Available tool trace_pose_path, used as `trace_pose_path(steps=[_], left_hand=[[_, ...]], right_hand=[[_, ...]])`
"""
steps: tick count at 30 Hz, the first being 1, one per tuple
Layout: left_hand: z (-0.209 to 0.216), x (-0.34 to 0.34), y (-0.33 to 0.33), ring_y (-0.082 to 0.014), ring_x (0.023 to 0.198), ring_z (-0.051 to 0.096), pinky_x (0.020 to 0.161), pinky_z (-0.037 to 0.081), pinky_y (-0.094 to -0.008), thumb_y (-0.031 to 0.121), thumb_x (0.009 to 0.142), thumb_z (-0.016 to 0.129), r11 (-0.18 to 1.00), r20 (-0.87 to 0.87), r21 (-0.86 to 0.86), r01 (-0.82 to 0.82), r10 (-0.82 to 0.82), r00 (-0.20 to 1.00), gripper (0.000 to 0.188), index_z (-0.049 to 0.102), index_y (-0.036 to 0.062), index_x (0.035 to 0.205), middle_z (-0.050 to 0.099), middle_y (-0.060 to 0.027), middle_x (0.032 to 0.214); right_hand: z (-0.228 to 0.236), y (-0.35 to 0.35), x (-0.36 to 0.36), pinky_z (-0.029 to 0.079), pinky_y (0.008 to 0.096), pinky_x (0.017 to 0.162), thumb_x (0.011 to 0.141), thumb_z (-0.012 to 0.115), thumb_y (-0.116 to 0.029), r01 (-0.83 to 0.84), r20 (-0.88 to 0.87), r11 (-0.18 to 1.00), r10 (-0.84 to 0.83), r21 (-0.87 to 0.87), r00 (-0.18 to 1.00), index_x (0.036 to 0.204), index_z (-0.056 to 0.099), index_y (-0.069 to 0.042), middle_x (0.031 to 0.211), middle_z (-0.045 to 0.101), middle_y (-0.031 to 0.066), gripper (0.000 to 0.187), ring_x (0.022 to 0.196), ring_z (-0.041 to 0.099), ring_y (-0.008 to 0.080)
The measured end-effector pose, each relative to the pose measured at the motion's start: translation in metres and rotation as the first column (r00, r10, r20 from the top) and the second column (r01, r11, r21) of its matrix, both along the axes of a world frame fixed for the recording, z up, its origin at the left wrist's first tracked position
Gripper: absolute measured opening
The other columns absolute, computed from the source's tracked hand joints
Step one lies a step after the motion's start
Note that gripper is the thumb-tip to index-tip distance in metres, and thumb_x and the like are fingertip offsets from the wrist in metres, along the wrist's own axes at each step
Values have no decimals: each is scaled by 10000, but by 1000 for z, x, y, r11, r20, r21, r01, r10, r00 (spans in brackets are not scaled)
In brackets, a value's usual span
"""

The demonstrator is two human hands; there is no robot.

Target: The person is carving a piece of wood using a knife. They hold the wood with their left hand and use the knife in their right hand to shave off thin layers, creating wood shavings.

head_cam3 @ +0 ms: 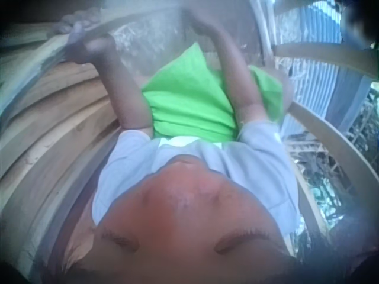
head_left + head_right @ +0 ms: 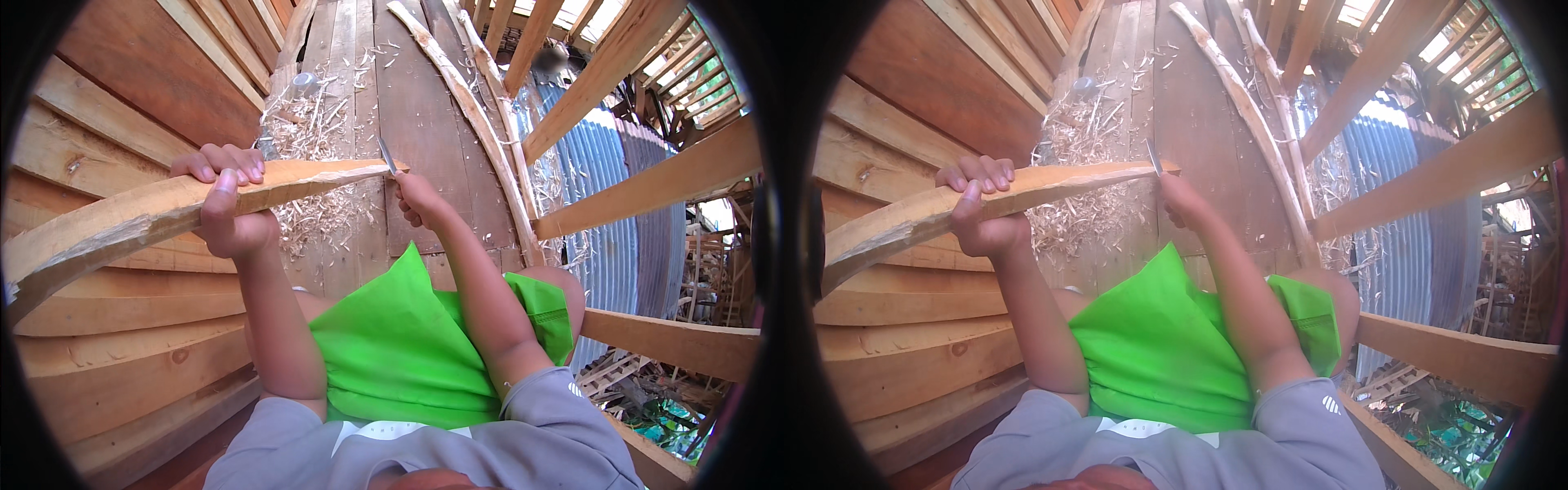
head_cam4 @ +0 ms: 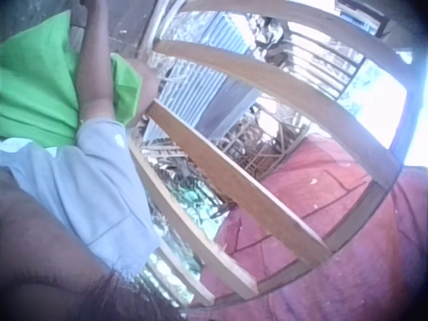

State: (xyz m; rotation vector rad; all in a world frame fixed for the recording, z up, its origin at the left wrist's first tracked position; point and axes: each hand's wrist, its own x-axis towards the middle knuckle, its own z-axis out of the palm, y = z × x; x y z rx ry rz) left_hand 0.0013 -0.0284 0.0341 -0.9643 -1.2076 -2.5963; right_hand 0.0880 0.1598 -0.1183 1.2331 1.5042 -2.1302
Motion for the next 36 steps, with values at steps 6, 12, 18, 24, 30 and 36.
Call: trace_pose_path(steps=[6,12,18,24,30,36], left_hand=[[-2,1,-2,-152,618,448,657,401,-331,122,712,549,1000,5,-1,3,-3,1000,189,428,142,855,418,-22,672],[-2,1,-3,-151,615,450,646,408,-335,117,706,549,1000,2,4,-1,1,1000,192,426,141,852,420,-24,667],[-2,-3,-2,-155,619,454,658,406,-335,117,707,552,1000,-1,9,7,-7,1000,190,428,142,848,420,-26,666],[1,0,2,-156,629,455,661,407,-332,118,712,557,1000,-5,5,16,-16,1000,190,433,144,854,420,-25,666],[-4,-2,-2,-153,625,453,661,411,-336,126,714,557,1000,6,9,9,-9,1000,193,430,145,858,421,-22,674],[-6,-4,-8,-154,613,452,655,412,-337,123,710,558,1000,4,17,1,-1,1000,199,424,147,854,426,-24,676]], right_hand=[[8,-4,4,118,278,385,989,357,-463,-89,-140,992,76,-92,987,706,348,-156,546,260,-54,418,404,178,68],[29,-25,-4,117,276,385,993,346,-467,-22,-99,1000,20,-20,995,698,337,-164,542,246,-61,424,406,165,65],[33,-25,-4,106,274,379,999,353,-460,-76,-161,989,55,-129,985,688,346,-161,523,230,-69,432,402,147,57],[7,-5,2,118,276,378,1003,363,-458,27,-6,1000,-27,13,1000,686,347,-155,541,254,-54,439,411,157,59],[29,-17,0,127,279,391,1002,352,-465,-163,-165,986,163,11,973,700,340,-152,552,254,-54,436,419,170,72],[59,-38,-1,132,286,384,1011,338,-456,-176,-205,983,182,46,962,702,337,-155,550,273,-57,432,415,181,73]])
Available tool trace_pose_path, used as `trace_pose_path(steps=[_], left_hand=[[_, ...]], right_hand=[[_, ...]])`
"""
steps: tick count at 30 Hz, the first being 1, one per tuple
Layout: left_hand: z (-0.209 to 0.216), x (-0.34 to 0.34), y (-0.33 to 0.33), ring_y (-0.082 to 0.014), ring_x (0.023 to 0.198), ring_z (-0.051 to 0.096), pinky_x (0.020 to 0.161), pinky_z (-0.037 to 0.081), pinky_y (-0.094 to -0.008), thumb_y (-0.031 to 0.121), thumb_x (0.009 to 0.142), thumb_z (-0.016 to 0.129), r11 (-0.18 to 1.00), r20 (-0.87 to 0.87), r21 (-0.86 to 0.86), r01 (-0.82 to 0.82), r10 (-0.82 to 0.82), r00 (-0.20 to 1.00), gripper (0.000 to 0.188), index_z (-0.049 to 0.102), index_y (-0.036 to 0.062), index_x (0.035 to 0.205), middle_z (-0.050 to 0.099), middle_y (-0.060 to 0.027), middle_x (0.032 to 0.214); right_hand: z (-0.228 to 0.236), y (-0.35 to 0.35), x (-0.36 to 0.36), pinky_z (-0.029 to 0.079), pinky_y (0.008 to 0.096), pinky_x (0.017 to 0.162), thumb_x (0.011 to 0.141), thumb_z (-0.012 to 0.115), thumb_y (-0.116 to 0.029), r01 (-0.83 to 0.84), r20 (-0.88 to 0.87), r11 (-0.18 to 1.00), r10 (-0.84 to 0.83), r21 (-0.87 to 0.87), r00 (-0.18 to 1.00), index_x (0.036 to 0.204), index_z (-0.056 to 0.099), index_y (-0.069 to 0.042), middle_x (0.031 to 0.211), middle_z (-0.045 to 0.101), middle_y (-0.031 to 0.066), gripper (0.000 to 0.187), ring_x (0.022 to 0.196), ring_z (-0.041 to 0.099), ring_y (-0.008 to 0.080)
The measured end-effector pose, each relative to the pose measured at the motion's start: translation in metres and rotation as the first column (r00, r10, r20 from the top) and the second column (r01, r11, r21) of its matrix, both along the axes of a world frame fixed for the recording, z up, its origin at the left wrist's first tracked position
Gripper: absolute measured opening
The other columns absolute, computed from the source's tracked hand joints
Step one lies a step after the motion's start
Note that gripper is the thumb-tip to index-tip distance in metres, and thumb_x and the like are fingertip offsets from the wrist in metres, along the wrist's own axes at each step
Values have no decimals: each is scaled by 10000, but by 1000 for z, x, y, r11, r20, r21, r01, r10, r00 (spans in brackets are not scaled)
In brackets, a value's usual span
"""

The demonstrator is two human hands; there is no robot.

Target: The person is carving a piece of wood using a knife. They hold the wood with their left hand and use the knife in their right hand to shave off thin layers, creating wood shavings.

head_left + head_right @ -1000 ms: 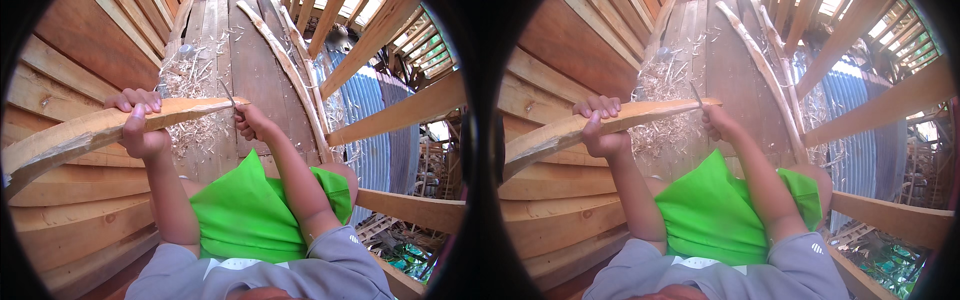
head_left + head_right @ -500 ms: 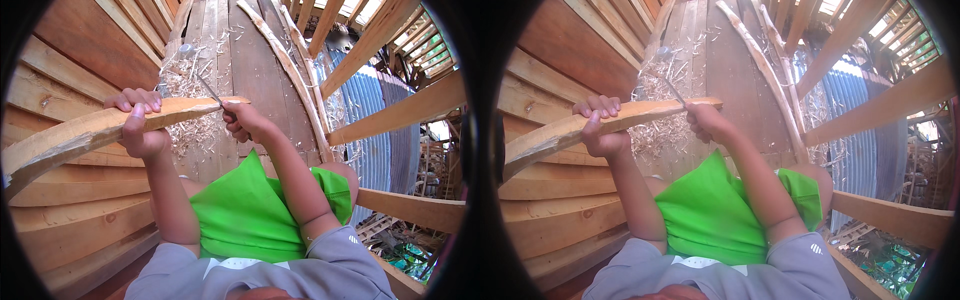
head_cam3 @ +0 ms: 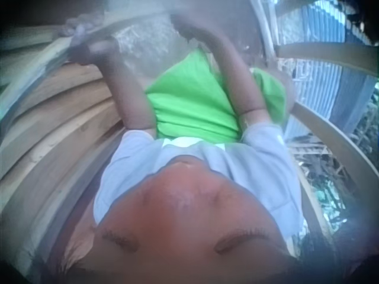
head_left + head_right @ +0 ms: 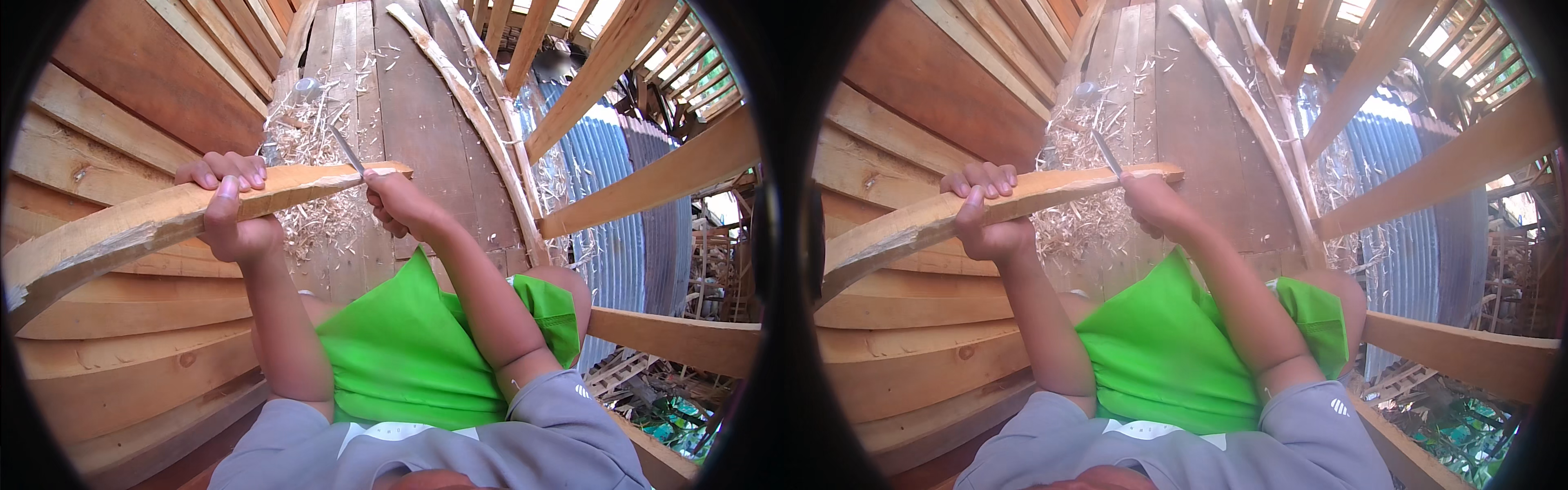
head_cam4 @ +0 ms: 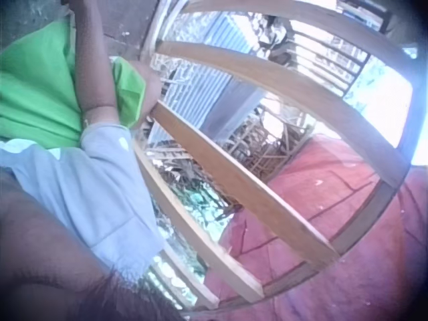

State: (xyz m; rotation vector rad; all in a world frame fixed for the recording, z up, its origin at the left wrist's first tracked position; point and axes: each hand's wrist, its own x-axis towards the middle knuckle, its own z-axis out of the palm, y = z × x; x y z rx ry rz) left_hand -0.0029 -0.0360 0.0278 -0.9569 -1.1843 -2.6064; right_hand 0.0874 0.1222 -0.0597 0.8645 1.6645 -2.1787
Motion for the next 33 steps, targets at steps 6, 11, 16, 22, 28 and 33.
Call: trace_pose_path(steps=[6,11,16,22,28,33], left_hand=[[7,4,10,-152,608,452,647,415,-335,114,712,553,1000,-3,-16,-12,12,1000,190,423,143,847,422,-24,661],[5,13,12,-143,590,445,631,419,-331,123,722,562,990,103,9,-142,141,985,174,427,142,830,414,-16,654],[9,11,14,-139,580,449,620,422,-327,110,740,560,980,141,25,-198,193,971,162,422,144,819,425,-11,649],[9,10,18,-137,563,447,610,421,-320,101,738,556,988,74,17,-156,154,985,161,425,144,821,430,-11,642],[6,10,12,-133,561,444,597,419,-313,101,723,549,981,134,40,-190,183,974,161,428,144,821,418,-4,634],[8,8,12,-136,563,451,589,420,-314,89,731,541,981,129,56,-185,176,976,148,433,138,821,422,-5,634]], right_hand=[[-46,29,-1,231,311,364,1019,372,-400,102,97,989,-112,107,989,765,410,-100,556,318,-26,395,396,293,109],[-43,-7,-2,336,374,404,1016,358,-397,182,-126,967,-162,176,979,770,492,-28,566,429,36,463,442,423,175],[-87,7,-7,448,413,594,1003,363,-417,205,-71,892,-194,403,979,760,552,47,612,529,108,557,599,574,225],[-109,8,-11,419,444,615,1010,383,-379,319,-139,907,-291,273,947,770,546,54,642,573,148,522,594,535,282],[-101,-4,-7,412,432,605,1008,391,-382,303,-257,828,-199,472,946,724,548,39,594,523,106,531,568,523,230],[-98,-6,-12,406,424,591,1008,397,-355,352,-165,869,-312,348,935,696,526,32,595,524,102,513,557,514,224]])
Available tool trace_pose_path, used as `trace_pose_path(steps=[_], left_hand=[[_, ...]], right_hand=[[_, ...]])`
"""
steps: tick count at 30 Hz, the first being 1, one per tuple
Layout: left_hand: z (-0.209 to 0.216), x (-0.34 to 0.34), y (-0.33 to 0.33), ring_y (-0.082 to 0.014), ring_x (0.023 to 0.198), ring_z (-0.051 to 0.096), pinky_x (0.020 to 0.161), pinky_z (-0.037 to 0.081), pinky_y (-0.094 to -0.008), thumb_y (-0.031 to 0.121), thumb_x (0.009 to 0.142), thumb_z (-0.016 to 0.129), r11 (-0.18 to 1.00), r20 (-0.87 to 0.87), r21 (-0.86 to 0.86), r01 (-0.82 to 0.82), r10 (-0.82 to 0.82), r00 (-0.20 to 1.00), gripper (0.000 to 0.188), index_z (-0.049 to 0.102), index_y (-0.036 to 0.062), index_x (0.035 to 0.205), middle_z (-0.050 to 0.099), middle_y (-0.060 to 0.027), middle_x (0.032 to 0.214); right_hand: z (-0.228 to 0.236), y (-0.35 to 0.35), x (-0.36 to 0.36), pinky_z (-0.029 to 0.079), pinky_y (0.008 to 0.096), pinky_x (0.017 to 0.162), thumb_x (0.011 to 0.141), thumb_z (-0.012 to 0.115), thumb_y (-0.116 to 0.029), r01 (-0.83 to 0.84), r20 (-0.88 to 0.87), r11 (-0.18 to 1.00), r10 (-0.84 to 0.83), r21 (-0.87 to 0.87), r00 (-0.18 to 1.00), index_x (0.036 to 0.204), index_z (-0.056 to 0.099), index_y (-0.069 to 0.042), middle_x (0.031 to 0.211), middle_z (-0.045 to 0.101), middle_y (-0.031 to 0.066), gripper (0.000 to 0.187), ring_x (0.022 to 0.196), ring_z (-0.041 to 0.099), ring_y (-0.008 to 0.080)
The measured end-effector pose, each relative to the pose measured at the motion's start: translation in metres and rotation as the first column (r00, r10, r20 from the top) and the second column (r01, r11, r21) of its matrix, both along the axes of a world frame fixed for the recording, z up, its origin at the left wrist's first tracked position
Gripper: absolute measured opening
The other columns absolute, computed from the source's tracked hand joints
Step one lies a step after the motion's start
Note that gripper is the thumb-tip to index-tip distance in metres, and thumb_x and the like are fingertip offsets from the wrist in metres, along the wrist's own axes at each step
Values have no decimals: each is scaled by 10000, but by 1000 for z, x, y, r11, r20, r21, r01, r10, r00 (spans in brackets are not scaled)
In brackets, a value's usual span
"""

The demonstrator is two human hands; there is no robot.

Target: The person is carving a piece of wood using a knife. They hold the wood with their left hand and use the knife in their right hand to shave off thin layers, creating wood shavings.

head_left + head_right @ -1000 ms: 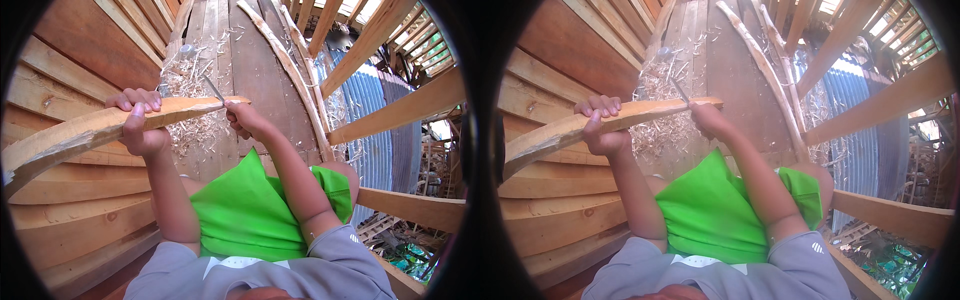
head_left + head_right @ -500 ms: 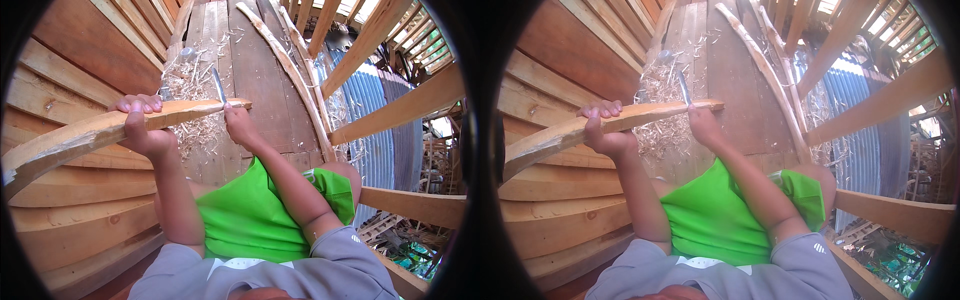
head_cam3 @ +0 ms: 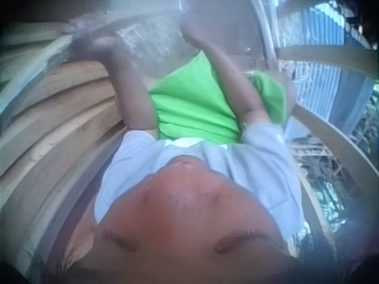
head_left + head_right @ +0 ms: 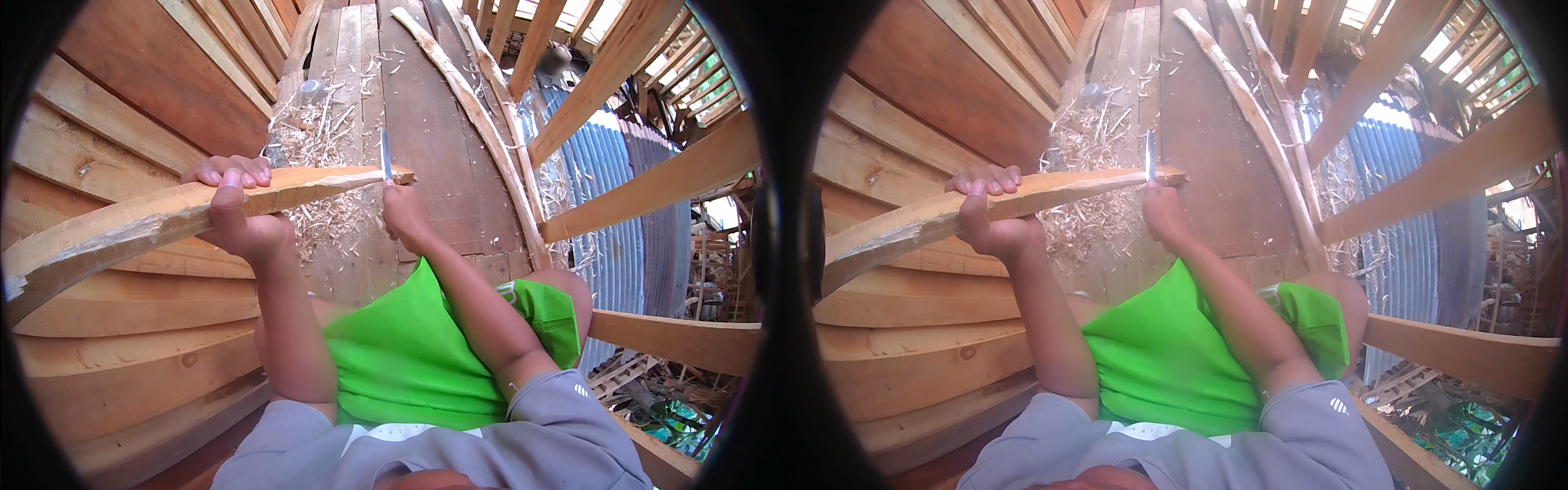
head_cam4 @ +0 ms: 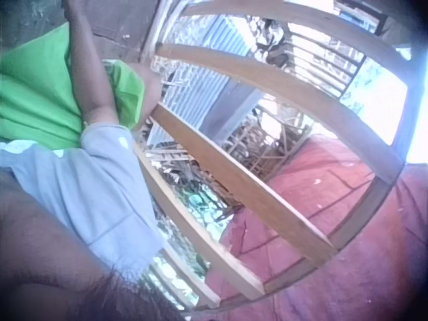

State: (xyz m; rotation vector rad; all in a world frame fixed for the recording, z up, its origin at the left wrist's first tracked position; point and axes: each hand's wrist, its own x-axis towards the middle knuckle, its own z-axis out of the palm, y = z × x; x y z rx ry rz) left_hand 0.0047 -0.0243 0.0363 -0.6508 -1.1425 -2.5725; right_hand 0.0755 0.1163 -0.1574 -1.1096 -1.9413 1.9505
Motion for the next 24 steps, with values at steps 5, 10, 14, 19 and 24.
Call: trace_pose_path(steps=[5,10,14,19,24], left_hand=[[2,1,3,-134,564,452,590,422,-317,87,725,554,999,-23,-23,-29,28,999,159,433,138,816,427,-4,636],[3,2,2,-134,564,450,593,424,-320,80,718,558,999,-26,-25,-20,20,999,171,432,139,818,427,-7,636],[4,2,2,-136,564,450,592,419,-317,81,724,552,999,-24,-32,-12,11,1000,162,434,139,819,420,-11,635],[3,0,4,-138,565,444,595,416,-316,85,727,552,1000,-20,-10,4,-4,1000,165,431,140,825,411,-12,634],[4,-2,4,-135,568,434,601,413,-315,91,728,549,1000,-11,-11,-16,16,1000,171,417,140,825,407,-7,631]], right_hand=[[-9,19,-4,391,413,525,1009,395,-354,38,112,975,-13,-217,994,736,509,7,569,484,58,467,534,505,194],[-16,12,4,228,340,398,1013,376,-408,10,9,920,-7,-393,1000,703,401,-101,520,334,-9,437,411,310,130],[3,2,0,136,311,356,1011,371,-453,8,-35,873,-29,-488,999,673,352,-154,499,282,-36,452,356,209,101],[-20,24,0,148,290,365,1008,376,-468,47,40,932,-35,-358,999,678,344,-157,511,280,-37,454,382,202,86],[3,12,-2,149,297,367,1005,380,-464,-85,-141,916,31,-393,990,678,349,-159,513,266,-45,448,385,205,86]])
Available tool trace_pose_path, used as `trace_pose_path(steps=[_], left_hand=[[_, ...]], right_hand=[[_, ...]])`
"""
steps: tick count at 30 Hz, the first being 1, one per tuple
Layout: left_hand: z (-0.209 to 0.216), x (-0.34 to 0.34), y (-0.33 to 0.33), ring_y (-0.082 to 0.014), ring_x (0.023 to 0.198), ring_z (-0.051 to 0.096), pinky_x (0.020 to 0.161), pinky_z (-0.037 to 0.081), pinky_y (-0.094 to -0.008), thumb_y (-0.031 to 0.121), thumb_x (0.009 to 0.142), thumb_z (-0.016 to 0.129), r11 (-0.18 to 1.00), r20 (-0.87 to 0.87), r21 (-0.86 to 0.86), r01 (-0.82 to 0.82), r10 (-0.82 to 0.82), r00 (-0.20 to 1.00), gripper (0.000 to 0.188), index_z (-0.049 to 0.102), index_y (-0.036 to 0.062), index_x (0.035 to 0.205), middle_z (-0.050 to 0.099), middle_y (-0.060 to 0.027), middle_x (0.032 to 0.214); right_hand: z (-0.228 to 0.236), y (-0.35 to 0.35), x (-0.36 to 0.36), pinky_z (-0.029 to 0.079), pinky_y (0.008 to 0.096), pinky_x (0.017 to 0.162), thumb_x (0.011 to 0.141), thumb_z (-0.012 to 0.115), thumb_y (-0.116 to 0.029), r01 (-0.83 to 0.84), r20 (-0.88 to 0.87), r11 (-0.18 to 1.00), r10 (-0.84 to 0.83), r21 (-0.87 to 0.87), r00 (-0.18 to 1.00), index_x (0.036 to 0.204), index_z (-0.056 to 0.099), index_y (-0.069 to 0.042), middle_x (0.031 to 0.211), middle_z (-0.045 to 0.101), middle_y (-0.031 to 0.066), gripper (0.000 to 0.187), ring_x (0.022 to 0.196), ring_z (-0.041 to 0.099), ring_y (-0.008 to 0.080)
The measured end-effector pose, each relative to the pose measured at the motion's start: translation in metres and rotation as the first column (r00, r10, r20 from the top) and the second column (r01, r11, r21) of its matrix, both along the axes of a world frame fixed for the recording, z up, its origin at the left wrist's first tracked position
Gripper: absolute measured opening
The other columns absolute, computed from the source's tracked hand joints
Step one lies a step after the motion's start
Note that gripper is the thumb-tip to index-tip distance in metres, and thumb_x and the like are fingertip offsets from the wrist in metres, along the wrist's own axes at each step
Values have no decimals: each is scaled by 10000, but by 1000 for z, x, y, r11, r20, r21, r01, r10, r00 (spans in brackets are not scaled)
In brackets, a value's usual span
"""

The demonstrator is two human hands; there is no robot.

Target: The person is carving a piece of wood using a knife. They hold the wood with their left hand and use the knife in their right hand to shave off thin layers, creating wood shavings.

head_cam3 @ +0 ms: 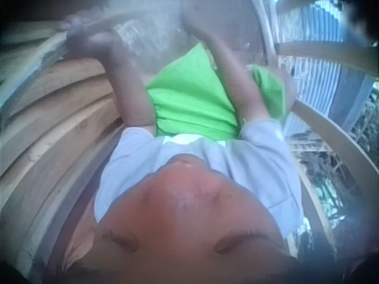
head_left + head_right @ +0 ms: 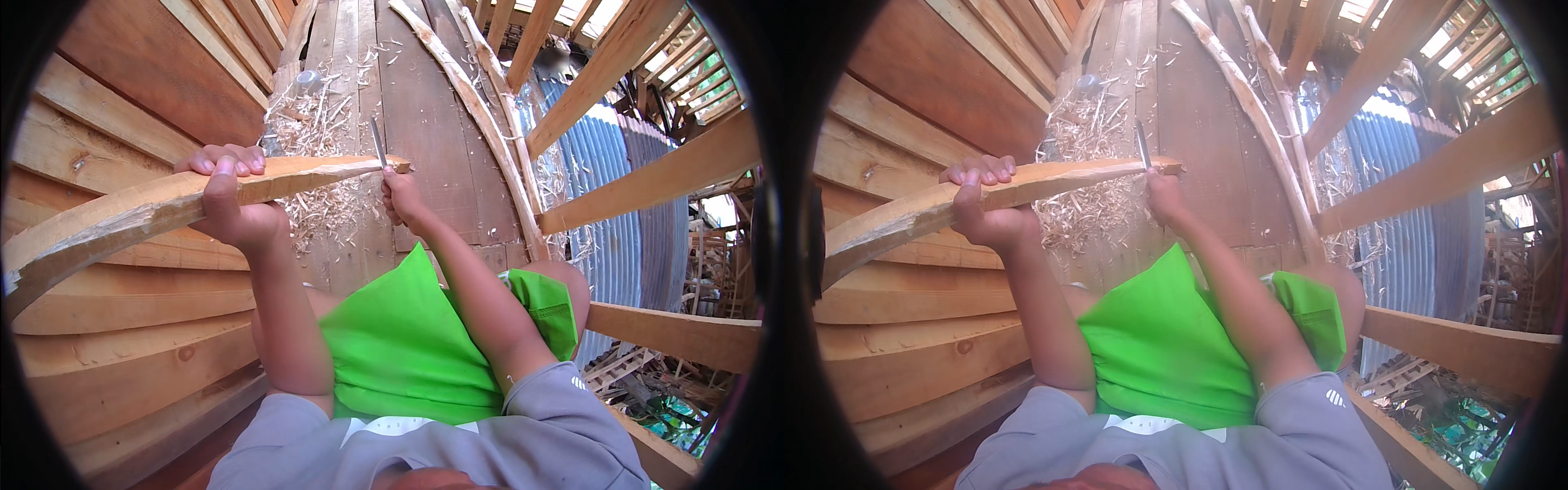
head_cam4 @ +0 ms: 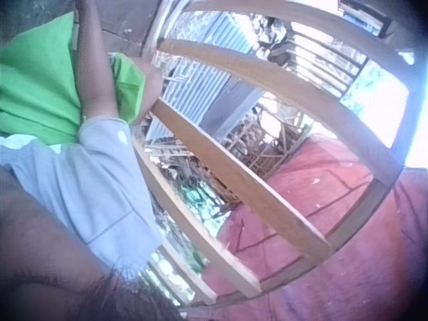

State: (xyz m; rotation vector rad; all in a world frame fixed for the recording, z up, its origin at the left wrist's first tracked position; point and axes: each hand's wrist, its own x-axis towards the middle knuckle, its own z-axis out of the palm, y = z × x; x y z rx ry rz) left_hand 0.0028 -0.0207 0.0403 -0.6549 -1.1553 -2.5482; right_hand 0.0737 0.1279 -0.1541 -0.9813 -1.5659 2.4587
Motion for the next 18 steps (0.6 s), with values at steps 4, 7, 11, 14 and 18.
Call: trace_pose_path(steps=[4,7,11,14,18], left_hand=[[1,2,3,-135,571,432,603,411,-316,95,725,551,1000,3,-8,13,-13,1000,175,411,142,819,407,-6,629],[-2,6,-6,-135,573,434,606,411,-316,100,722,553,1000,44,-18,-9,10,999,175,411,144,815,409,-6,628],[0,4,-1,-135,574,426,608,408,-314,116,712,554,1000,31,-21,-9,9,999,176,412,149,811,404,-5,628],[1,5,-1,-132,574,423,607,405,-311,119,711,552,1000,61,-18,-21,22,998,174,411,150,808,402,-2,627],[0,4,-3,-128,575,423,608,402,-310,127,715,551,999,53,-31,-21,23,998,168,408,149,800,399,0,623]], right_hand=[[-17,5,-6,153,301,373,1004,367,-474,42,164,999,-45,18,985,680,331,-160,520,263,-45,453,393,190,87],[2,-8,5,150,298,380,1005,358,-478,-29,65,964,48,-264,997,679,327,-160,518,263,-42,456,394,182,88],[2,-1,0,146,300,379,1006,355,-483,35,146,985,-11,-168,989,671,321,-156,514,250,-39,469,390,173,90],[4,-2,-3,167,306,371,1008,360,-481,-42,-94,999,39,-28,995,673,342,-151,518,268,-31,471,386,199,98],[12,-16,-1,181,305,369,1006,371,-475,-3,24,998,5,-65,1000,683,350,-149,504,272,-31,459,375,215,97]])
